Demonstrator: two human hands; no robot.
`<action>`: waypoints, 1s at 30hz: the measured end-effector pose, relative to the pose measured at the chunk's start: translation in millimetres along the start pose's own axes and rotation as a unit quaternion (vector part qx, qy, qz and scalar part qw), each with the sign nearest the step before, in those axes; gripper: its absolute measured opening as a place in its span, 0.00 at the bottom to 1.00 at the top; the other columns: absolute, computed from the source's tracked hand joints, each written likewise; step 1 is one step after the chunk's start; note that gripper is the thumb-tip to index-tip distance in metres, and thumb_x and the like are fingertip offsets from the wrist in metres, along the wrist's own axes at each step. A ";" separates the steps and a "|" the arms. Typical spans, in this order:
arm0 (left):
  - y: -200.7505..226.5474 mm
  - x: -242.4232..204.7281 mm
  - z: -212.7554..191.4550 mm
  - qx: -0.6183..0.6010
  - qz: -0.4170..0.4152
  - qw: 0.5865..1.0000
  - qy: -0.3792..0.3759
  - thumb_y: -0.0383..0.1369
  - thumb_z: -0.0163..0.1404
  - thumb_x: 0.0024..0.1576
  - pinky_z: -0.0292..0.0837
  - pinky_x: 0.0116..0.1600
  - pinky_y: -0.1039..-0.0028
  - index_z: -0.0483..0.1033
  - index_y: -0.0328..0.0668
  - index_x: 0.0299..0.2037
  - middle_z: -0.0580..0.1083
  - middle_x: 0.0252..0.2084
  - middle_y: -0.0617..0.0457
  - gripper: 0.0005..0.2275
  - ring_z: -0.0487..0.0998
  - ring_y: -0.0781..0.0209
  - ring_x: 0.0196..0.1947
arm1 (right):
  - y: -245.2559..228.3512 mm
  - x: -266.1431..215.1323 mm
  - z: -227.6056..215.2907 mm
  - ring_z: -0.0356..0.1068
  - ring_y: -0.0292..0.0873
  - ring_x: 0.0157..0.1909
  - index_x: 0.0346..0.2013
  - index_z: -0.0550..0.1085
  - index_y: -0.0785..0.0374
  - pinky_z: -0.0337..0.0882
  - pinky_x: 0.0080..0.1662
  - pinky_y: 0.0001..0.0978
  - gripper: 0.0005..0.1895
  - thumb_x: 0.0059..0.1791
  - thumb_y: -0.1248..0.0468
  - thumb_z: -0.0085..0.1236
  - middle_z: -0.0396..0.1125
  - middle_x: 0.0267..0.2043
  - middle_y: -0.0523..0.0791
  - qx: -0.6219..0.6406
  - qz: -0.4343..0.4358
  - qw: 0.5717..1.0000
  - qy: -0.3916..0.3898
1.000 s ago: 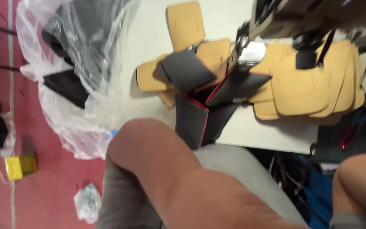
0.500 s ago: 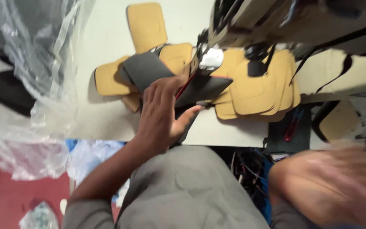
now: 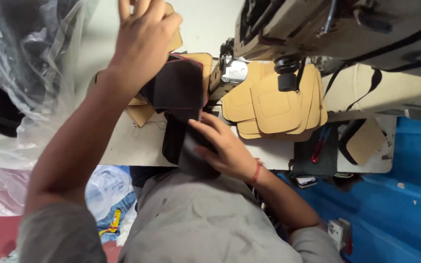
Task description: Aligning and organizing various shoe components on a workbench in preparation for stitching.
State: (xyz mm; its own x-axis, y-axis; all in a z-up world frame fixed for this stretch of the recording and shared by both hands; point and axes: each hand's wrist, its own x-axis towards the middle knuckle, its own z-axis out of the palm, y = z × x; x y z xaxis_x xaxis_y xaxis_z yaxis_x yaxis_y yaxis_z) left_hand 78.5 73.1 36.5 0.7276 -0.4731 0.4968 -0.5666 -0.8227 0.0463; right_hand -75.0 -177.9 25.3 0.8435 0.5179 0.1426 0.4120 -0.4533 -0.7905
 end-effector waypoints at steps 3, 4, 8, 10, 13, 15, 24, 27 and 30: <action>8.7 2.6 4.6 -0.077 -0.047 0.994 0.068 0.23 0.53 0.59 0.59 0.59 0.57 0.76 0.38 0.46 0.75 0.45 0.48 0.07 0.72 0.49 0.52 | 3.0 7.0 15.2 0.60 0.57 0.70 0.70 0.62 0.63 0.61 0.68 0.42 0.34 0.50 0.67 0.63 0.56 0.71 0.56 0.021 0.003 0.998 -0.058; 14.4 3.0 1.6 -0.180 -0.110 0.973 0.094 0.24 0.56 0.57 0.60 0.50 0.57 0.77 0.36 0.49 0.75 0.45 0.46 0.10 0.73 0.47 0.47 | 6.0 7.2 19.6 0.58 0.58 0.71 0.72 0.59 0.64 0.61 0.68 0.42 0.36 0.51 0.66 0.62 0.55 0.72 0.56 0.024 0.002 0.998 -0.050; 62.3 -66.2 -1.7 -0.409 -0.365 0.823 0.149 0.35 0.55 0.66 0.69 0.48 0.66 0.74 0.44 0.44 0.76 0.41 0.55 0.06 0.74 0.59 0.39 | 19.0 20.4 23.8 0.59 0.58 0.71 0.73 0.58 0.65 0.60 0.68 0.42 0.37 0.52 0.65 0.62 0.56 0.71 0.57 0.026 0.013 0.998 -0.049; 85.9 -85.9 -5.9 -0.325 -0.249 0.904 0.124 0.42 0.56 0.64 0.62 0.55 0.63 0.74 0.48 0.51 0.74 0.51 0.52 0.12 0.71 0.55 0.49 | 29.6 29.2 29.9 0.56 0.60 0.74 0.70 0.58 0.66 0.59 0.70 0.43 0.33 0.53 0.64 0.61 0.53 0.75 0.58 0.036 -0.030 0.998 -0.039; 74.9 -90.0 15.9 -0.203 -0.126 0.971 0.027 0.41 0.54 0.63 0.50 0.70 0.54 0.71 0.48 0.65 0.64 0.68 0.44 0.21 0.61 0.46 0.70 | 41.5 47.4 41.4 0.52 0.63 0.75 0.71 0.56 0.71 0.54 0.73 0.48 0.36 0.51 0.69 0.59 0.51 0.74 0.59 0.099 -0.074 0.991 -0.042; 51.8 -89.8 36.8 -0.202 -0.133 0.970 -0.021 0.41 0.54 0.65 0.46 0.72 0.53 0.69 0.49 0.69 0.61 0.72 0.44 0.23 0.56 0.46 0.74 | 37.4 45.3 43.7 0.55 0.61 0.74 0.70 0.59 0.69 0.57 0.72 0.46 0.33 0.53 0.66 0.59 0.55 0.72 0.57 0.076 -0.044 0.995 -0.042; 38.1 -71.9 63.6 -0.258 -0.151 0.953 -0.045 0.34 0.54 0.64 0.43 0.75 0.51 0.65 0.43 0.72 0.56 0.77 0.43 0.25 0.52 0.46 0.78 | 37.3 -43.6 -26.2 0.65 0.52 0.68 0.59 0.73 0.61 0.65 0.67 0.42 0.24 0.49 0.68 0.66 0.65 0.65 0.49 -0.148 0.069 0.972 0.171; 68.0 -86.3 55.1 -0.264 -0.167 0.947 0.077 0.28 0.53 0.65 0.55 0.70 0.58 0.71 0.40 0.61 0.66 0.67 0.49 0.15 0.64 0.50 0.70 | 59.4 -52.1 -62.2 0.62 0.54 0.67 0.62 0.71 0.65 0.63 0.68 0.45 0.30 0.46 0.65 0.71 0.64 0.64 0.50 -0.298 0.134 0.918 0.223; 109.7 -99.9 33.4 -0.266 -0.148 0.951 0.053 0.30 0.56 0.61 0.65 0.62 0.61 0.75 0.43 0.52 0.73 0.52 0.54 0.10 0.73 0.52 0.56 | 69.7 -46.1 -75.2 0.59 0.57 0.64 0.64 0.69 0.69 0.57 0.66 0.48 0.41 0.41 0.58 0.77 0.61 0.63 0.52 -0.375 0.191 0.885 0.196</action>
State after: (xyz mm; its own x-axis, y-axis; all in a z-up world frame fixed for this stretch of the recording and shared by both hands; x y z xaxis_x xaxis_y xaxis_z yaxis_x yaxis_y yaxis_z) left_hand -43.4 19.5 -36.9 0.8592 -0.1876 0.4760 -0.4780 -0.6259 0.6162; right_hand -59.3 -287.9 8.4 0.9649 -0.0024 0.2627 0.0596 -0.9719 -0.2278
